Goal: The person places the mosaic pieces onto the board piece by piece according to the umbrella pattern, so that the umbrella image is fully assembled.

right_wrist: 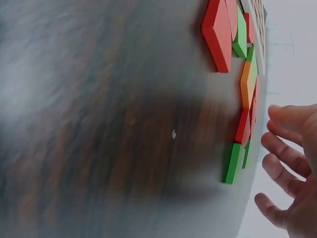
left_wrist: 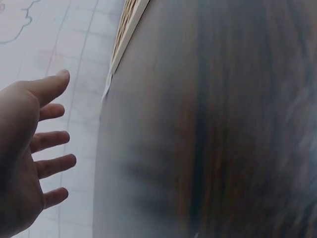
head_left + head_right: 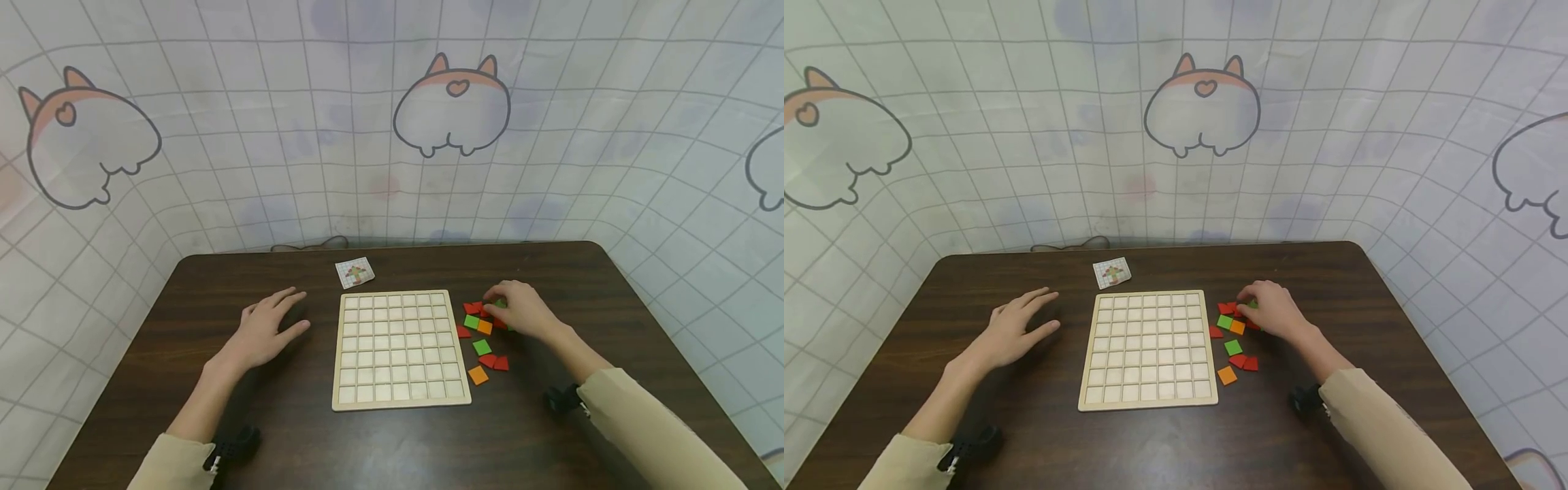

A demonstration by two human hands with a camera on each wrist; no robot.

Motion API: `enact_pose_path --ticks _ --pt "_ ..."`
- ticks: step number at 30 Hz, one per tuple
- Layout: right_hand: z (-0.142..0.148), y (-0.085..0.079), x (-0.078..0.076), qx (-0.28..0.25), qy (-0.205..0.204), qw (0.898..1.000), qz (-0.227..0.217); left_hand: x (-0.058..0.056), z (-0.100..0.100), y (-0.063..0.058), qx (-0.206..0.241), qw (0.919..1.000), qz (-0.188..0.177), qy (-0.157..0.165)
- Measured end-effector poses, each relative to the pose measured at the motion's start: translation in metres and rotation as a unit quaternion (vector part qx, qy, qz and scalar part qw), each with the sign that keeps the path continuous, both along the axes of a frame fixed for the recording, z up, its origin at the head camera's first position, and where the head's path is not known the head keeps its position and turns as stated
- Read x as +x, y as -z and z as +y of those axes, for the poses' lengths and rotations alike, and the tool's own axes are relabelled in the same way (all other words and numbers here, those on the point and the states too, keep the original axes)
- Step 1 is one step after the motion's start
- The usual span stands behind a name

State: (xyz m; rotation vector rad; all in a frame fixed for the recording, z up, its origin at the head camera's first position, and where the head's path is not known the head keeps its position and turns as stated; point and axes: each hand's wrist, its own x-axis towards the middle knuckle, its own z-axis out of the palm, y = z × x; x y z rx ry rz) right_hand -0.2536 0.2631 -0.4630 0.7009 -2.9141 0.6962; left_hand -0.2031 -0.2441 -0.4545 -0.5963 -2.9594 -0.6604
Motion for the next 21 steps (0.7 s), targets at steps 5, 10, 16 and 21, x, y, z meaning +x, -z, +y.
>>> enact_pose_path --ticks 5,10,16,21 --pt "-0.005 0.003 -0.006 0.007 -0.003 1.0 -0.008 0.003 0.014 0.003 0.03 0.999 -0.021 0.025" --pt "-0.011 0.002 -0.01 0.017 -0.003 1.0 -0.018 0.006 0.028 0.007 0.038 0.9973 -0.032 0.053" --pt "-0.013 0.002 -0.013 0.018 0.0 0.999 -0.047 0.009 0.039 0.008 0.025 0.9925 -0.075 0.094" --pt "-0.014 0.002 -0.014 0.012 0.002 0.998 -0.056 0.012 0.042 0.008 0.004 0.9856 -0.112 0.127"
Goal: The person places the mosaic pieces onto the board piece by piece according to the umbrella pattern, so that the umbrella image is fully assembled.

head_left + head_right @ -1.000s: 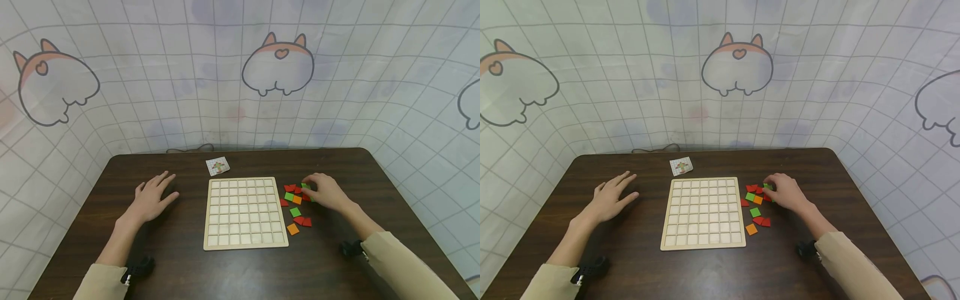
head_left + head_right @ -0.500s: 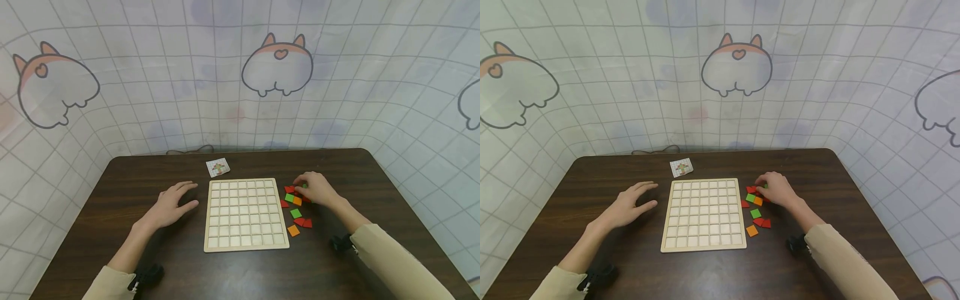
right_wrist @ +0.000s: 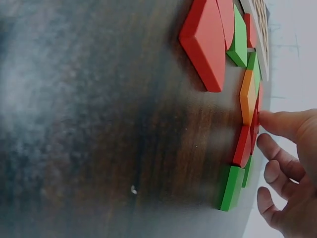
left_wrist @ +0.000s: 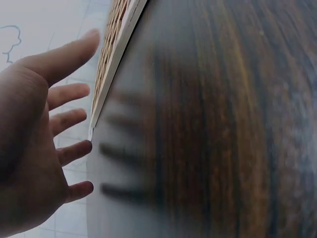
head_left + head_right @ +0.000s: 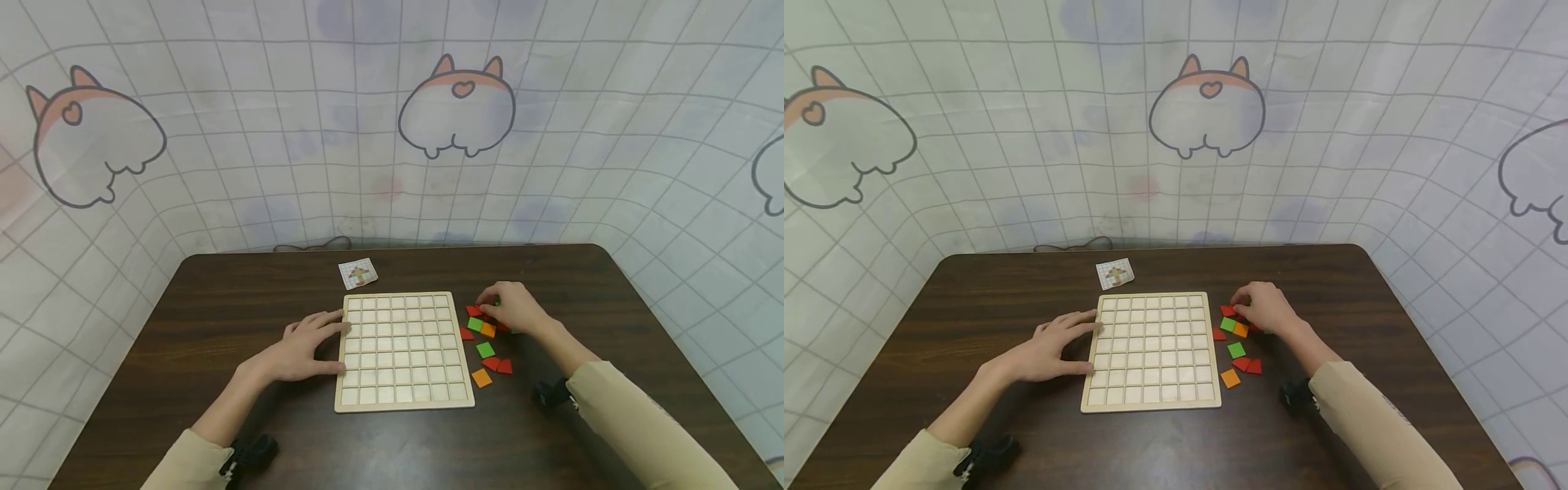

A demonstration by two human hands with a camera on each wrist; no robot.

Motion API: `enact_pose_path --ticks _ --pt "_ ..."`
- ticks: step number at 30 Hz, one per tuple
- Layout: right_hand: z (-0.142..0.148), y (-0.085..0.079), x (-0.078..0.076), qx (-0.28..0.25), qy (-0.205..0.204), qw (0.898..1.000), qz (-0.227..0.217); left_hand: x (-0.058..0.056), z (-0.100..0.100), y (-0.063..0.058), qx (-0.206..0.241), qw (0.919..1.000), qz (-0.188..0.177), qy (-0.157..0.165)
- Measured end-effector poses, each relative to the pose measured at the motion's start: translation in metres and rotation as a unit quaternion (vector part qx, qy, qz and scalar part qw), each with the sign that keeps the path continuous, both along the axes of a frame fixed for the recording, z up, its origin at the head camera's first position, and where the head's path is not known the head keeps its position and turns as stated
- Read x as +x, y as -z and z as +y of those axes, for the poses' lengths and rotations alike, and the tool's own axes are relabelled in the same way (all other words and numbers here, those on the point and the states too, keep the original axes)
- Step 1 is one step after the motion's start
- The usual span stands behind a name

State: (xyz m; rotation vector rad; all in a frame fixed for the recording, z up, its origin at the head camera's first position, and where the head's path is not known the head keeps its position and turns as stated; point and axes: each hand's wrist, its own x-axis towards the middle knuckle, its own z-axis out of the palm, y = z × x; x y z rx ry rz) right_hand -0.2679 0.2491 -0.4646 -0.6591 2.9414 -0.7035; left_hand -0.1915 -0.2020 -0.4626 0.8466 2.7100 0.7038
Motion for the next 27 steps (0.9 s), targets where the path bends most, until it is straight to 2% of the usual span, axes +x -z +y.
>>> enact_pose_path --ticks 4,19,22,27 --pt "0.0 0.0 -0.002 -0.003 0.008 1.0 -0.009 0.001 0.001 0.001 -0.011 0.9998 -0.01 0.013" --pt "0.0 0.006 -0.014 -0.013 0.026 1.0 -0.001 -0.001 0.003 -0.001 -0.032 0.9995 0.0 0.0" --pt "0.002 0.005 -0.015 -0.02 0.007 1.0 0.014 -0.002 0.004 -0.001 -0.036 0.9993 0.003 0.001" --pt "0.006 0.002 -0.016 -0.021 -0.051 0.998 0.017 -0.002 0.004 -0.002 -0.04 0.9992 0.004 0.003"
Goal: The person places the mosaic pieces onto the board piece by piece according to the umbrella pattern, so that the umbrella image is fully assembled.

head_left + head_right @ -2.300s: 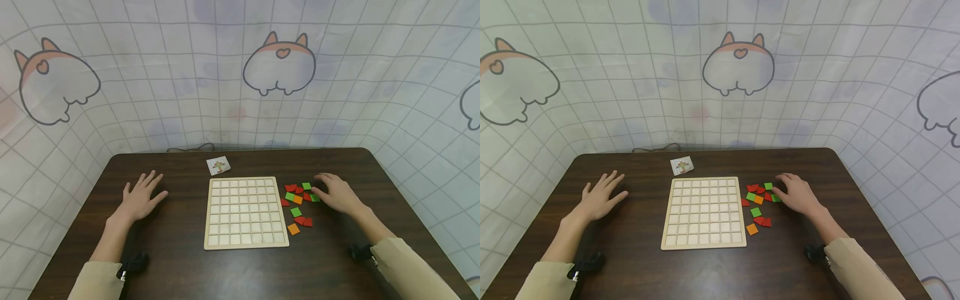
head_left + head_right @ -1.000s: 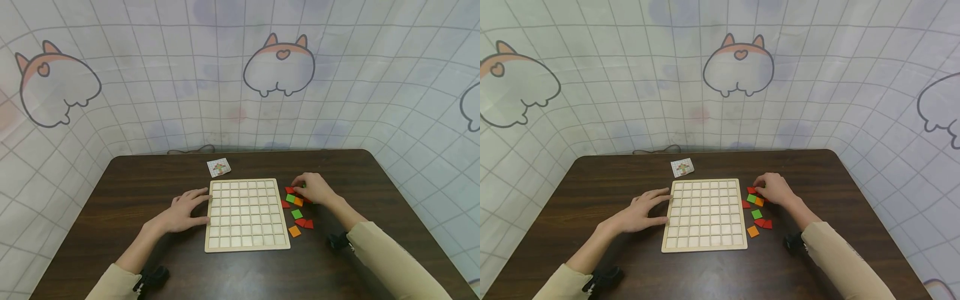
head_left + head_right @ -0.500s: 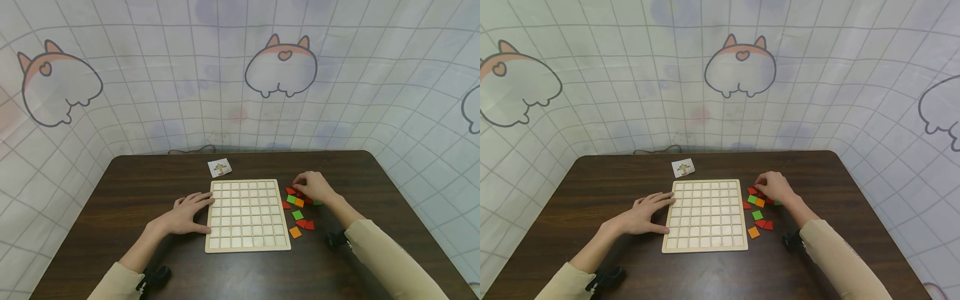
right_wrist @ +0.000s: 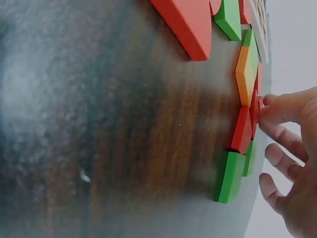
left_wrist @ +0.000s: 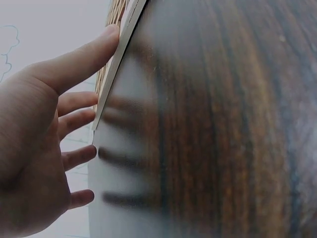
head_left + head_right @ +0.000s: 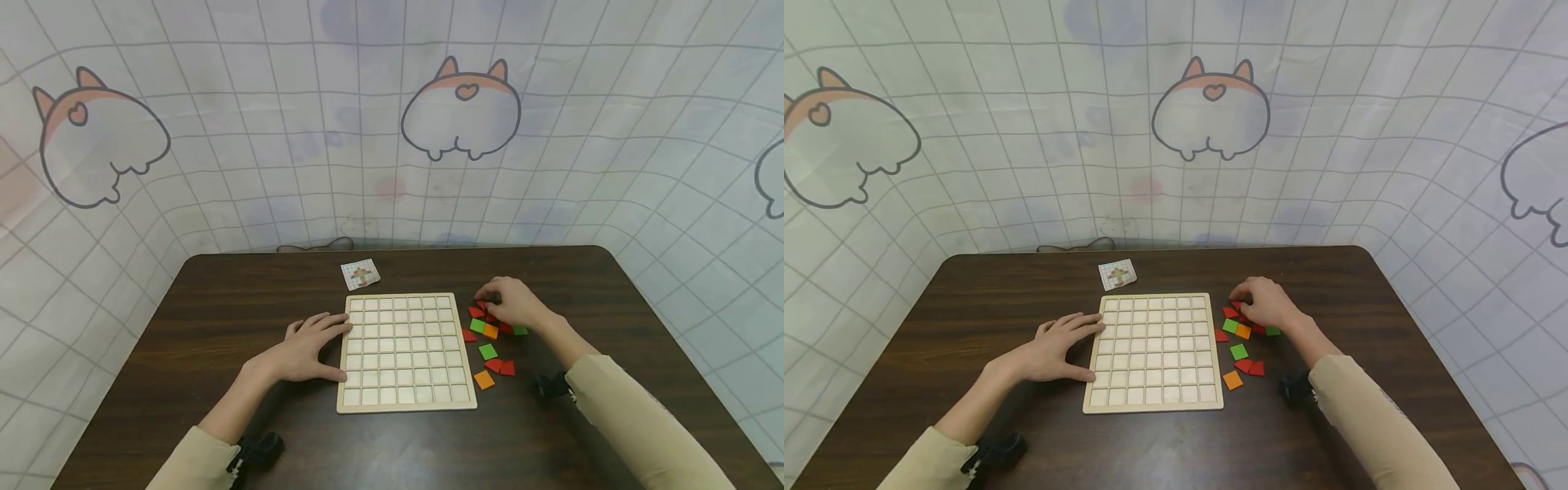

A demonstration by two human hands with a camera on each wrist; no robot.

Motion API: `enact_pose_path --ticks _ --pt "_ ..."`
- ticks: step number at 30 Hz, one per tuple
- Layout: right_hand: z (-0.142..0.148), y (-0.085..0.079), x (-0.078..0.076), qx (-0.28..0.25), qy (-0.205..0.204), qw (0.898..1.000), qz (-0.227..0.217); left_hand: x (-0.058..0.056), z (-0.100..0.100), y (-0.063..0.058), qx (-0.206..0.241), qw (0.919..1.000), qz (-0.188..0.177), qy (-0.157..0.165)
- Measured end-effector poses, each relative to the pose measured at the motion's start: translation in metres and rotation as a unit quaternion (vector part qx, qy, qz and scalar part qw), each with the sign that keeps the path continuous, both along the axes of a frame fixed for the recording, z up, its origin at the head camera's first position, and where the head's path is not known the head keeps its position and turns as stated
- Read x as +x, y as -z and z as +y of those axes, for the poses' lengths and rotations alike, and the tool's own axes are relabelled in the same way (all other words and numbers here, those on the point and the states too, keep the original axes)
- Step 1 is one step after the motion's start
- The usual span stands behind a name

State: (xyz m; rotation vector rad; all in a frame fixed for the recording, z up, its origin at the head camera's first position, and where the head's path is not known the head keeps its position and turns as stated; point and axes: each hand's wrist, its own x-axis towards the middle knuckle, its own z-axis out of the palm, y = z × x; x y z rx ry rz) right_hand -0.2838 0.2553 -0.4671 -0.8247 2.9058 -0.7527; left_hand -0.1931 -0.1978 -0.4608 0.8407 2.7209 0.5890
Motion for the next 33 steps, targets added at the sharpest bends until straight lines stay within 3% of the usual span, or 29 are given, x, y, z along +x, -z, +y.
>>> enact_pose_path --ticks 3,23,29,33 --pt "0.001 -0.001 -0.002 0.008 -0.011 1.0 -0.012 -0.001 0.0 0.0 -0.001 1.0 0.001 0.001" --pt "-0.007 0.002 -0.004 0.018 0.016 0.999 -0.031 -0.001 0.001 0.0 0.011 0.9998 0.001 -0.016" --pt "-0.011 -0.001 -0.001 0.005 0.031 0.999 -0.032 -0.002 0.0 0.001 0.017 0.9998 0.008 -0.013" --pt "-0.015 -0.005 0.001 -0.011 0.02 0.999 -0.031 -0.004 0.0 0.001 0.011 0.9997 0.018 -0.01"
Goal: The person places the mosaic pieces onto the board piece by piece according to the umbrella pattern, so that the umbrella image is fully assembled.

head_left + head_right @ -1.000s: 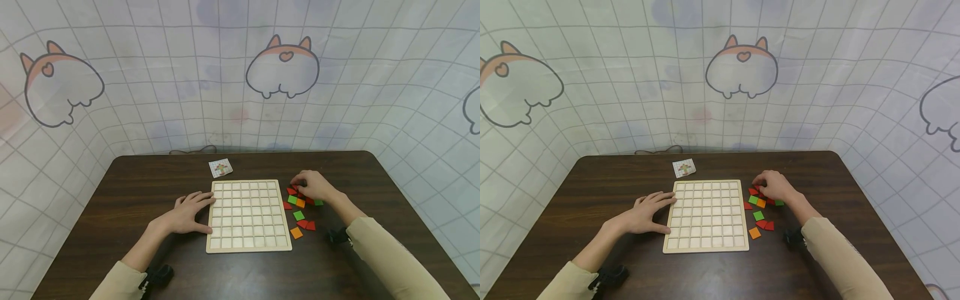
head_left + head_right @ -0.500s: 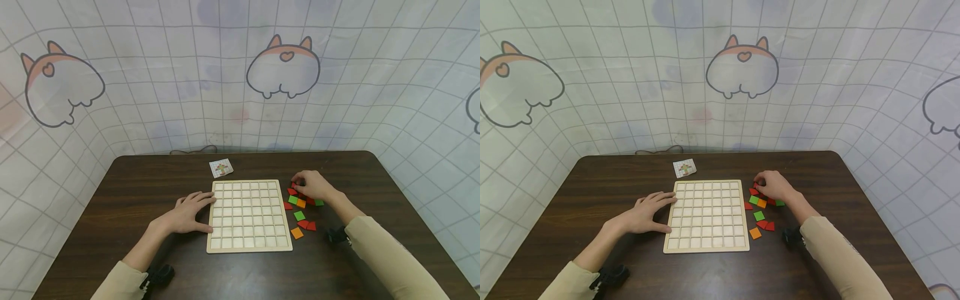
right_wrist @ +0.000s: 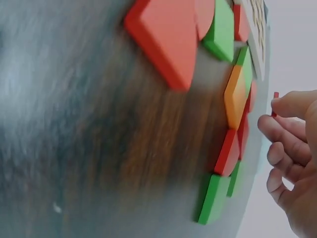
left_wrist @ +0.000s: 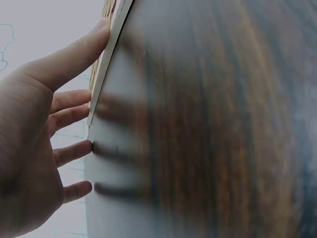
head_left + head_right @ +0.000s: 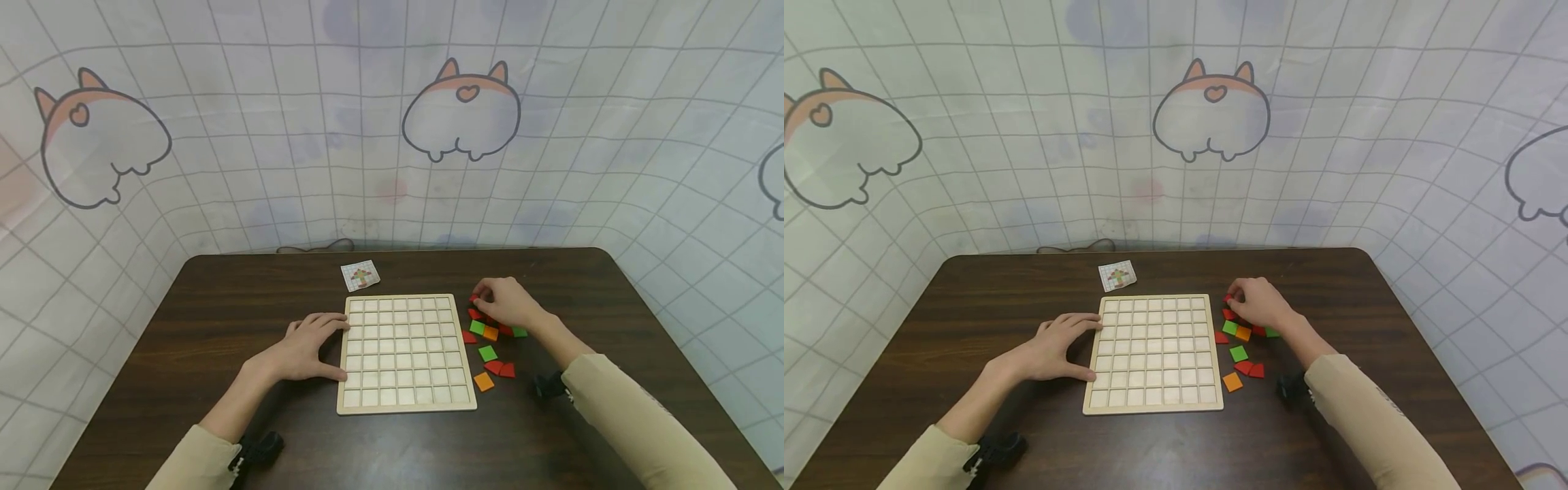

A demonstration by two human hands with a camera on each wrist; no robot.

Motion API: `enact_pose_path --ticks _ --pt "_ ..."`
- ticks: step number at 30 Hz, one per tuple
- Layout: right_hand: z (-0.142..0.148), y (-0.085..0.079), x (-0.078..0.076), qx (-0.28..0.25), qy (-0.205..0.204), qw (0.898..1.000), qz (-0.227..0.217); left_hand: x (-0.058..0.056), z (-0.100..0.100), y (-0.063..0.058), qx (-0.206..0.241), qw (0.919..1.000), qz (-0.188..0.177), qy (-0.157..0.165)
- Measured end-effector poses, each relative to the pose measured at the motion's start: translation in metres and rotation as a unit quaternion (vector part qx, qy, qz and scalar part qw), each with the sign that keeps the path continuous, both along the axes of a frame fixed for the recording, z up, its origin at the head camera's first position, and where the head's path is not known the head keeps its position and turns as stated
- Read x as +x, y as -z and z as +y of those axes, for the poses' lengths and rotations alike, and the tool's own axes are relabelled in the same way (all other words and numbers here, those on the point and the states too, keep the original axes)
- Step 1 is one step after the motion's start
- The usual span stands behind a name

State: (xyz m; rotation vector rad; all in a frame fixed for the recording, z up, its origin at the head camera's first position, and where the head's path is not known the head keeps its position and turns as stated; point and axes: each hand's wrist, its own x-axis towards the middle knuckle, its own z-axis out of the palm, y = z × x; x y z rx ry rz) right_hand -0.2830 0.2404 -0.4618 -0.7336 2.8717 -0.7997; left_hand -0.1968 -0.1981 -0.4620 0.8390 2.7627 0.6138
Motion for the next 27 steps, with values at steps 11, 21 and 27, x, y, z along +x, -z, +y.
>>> enact_pose_path --ticks 11,21,27 --pt "-0.038 -0.007 0.016 -0.048 -0.03 0.998 0.017 -0.002 -0.007 0.004 -0.015 0.9996 0.004 0.023" --pt "-0.07 -0.007 0.024 -0.073 -0.045 0.996 -0.004 0.001 -0.009 0.007 -0.014 0.9993 -0.006 0.035" --pt "-0.086 -0.006 0.026 -0.075 -0.059 0.995 -0.014 0.002 -0.009 0.007 -0.011 0.9994 -0.002 0.031"
